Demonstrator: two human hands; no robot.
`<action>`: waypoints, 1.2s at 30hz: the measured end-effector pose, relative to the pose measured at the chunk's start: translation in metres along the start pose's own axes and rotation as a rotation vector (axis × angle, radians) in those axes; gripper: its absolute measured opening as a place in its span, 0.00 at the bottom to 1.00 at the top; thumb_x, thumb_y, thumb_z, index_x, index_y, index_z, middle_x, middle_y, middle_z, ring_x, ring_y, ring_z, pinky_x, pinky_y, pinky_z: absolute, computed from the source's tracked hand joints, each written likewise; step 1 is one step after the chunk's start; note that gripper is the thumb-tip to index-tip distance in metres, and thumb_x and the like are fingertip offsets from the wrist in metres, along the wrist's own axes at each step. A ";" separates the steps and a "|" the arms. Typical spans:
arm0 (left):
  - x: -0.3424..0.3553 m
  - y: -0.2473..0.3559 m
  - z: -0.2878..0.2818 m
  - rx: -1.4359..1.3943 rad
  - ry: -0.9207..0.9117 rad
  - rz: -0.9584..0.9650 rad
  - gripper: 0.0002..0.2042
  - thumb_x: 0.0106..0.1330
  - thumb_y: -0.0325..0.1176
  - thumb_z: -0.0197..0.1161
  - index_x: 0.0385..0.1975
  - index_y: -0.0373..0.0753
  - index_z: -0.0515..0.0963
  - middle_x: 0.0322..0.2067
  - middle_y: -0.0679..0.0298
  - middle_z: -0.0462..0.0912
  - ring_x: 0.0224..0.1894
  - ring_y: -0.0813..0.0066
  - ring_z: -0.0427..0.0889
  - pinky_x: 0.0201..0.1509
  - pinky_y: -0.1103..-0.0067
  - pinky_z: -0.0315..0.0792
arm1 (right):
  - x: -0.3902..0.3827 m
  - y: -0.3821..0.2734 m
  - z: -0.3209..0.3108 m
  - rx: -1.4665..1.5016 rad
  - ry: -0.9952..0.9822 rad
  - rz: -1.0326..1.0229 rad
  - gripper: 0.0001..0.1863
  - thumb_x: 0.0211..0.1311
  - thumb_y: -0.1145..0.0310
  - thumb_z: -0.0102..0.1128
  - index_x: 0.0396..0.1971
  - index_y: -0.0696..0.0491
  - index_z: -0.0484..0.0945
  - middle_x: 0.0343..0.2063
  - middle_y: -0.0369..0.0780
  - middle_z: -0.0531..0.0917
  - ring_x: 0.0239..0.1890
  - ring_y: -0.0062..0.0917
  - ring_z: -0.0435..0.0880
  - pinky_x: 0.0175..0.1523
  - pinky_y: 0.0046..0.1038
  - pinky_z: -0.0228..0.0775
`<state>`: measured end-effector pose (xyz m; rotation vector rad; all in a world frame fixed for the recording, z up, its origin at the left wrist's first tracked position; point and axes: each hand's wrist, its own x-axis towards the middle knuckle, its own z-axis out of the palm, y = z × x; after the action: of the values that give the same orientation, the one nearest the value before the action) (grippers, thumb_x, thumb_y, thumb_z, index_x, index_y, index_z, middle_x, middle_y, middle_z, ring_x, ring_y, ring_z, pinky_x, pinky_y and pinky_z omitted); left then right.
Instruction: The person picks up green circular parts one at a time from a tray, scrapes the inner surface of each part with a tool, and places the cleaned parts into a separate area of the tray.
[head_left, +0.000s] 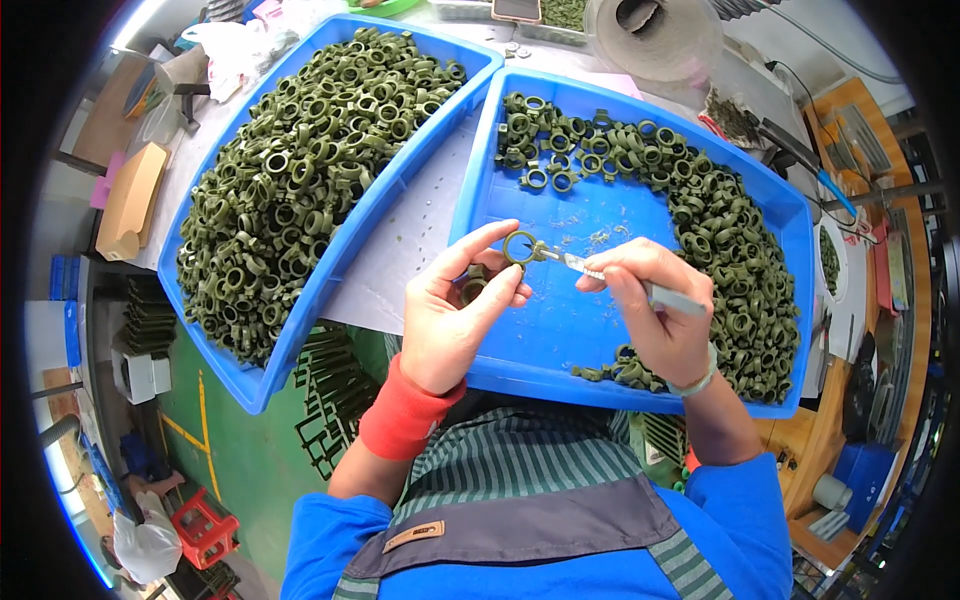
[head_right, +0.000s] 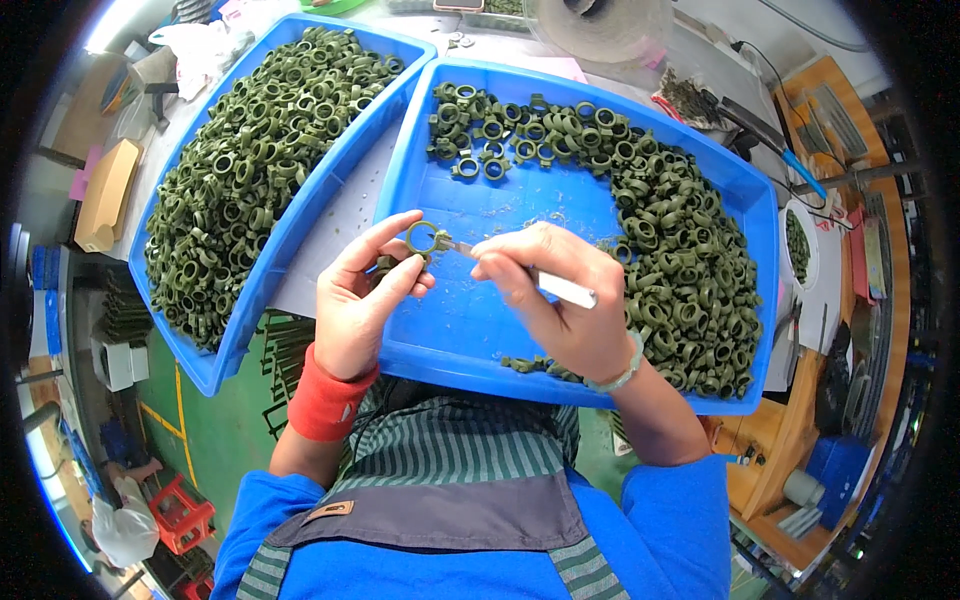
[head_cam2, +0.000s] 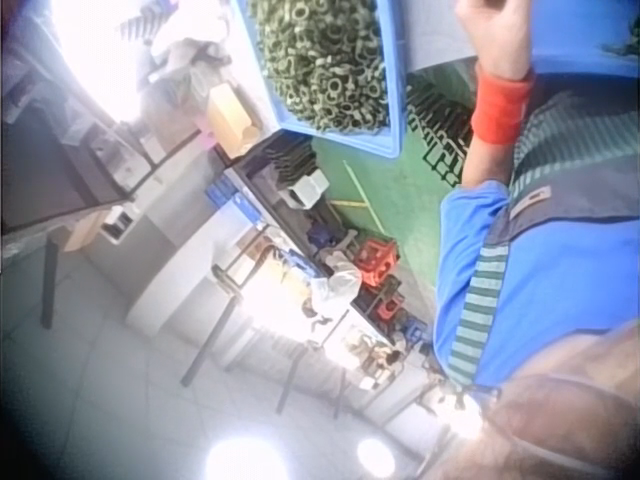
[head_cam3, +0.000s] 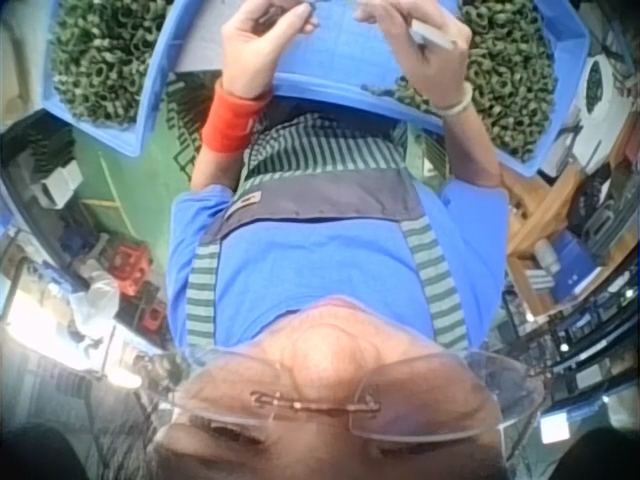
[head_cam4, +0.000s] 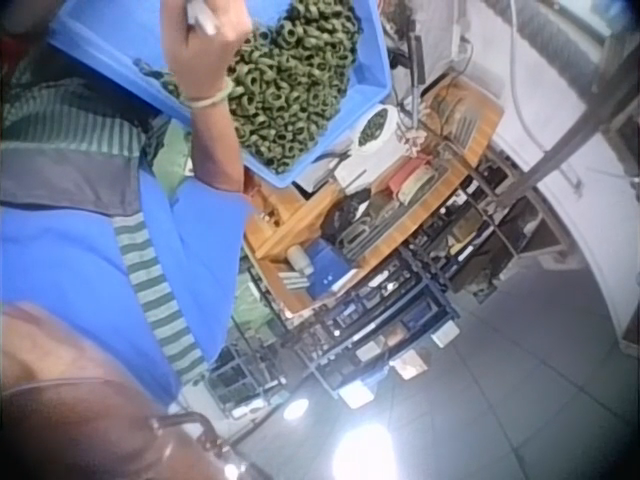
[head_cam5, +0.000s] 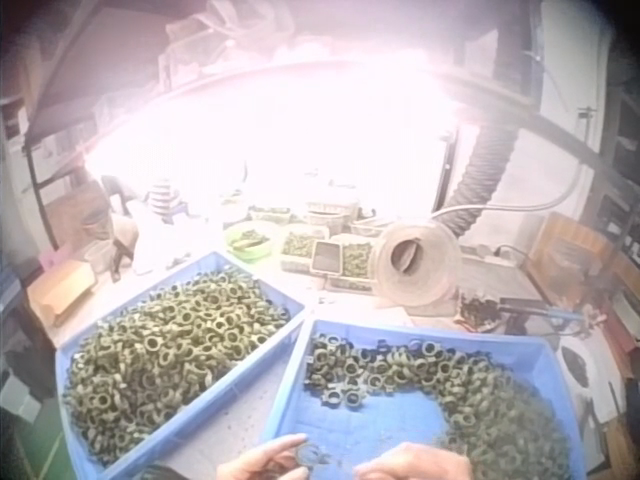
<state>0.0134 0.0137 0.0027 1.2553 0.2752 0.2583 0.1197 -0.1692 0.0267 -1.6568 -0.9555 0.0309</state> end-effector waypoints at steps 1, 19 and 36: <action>0.000 0.000 0.000 0.000 0.002 0.000 0.20 0.67 0.19 0.59 0.60 0.31 0.73 0.36 0.64 0.79 0.36 0.79 0.82 0.42 0.83 0.77 | 0.002 -0.003 0.000 -0.066 -0.027 -0.081 0.05 0.61 0.77 0.65 0.36 0.59 0.83 0.28 0.41 0.86 0.28 0.26 0.85 0.34 0.25 0.75; 0.002 -0.005 0.003 0.043 0.014 0.016 0.19 0.66 0.20 0.62 0.58 0.34 0.74 0.36 0.66 0.80 0.37 0.81 0.82 0.41 0.85 0.77 | -0.009 -0.014 0.016 -0.033 0.069 -0.150 0.11 0.60 0.79 0.64 0.43 0.63 0.81 0.29 0.43 0.86 0.32 0.30 0.88 0.36 0.28 0.79; -0.001 0.002 -0.001 -0.232 -0.106 -0.197 0.14 0.64 0.22 0.67 0.49 0.33 0.77 0.35 0.68 0.80 0.37 0.82 0.79 0.36 0.86 0.72 | -0.001 0.008 0.026 -0.020 0.025 0.013 0.12 0.58 0.82 0.64 0.43 0.56 0.82 0.41 0.43 0.87 0.40 0.31 0.88 0.47 0.28 0.80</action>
<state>0.0118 0.0145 0.0043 1.0014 0.2675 0.0514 0.1108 -0.1488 0.0108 -1.6787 -0.9289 0.0099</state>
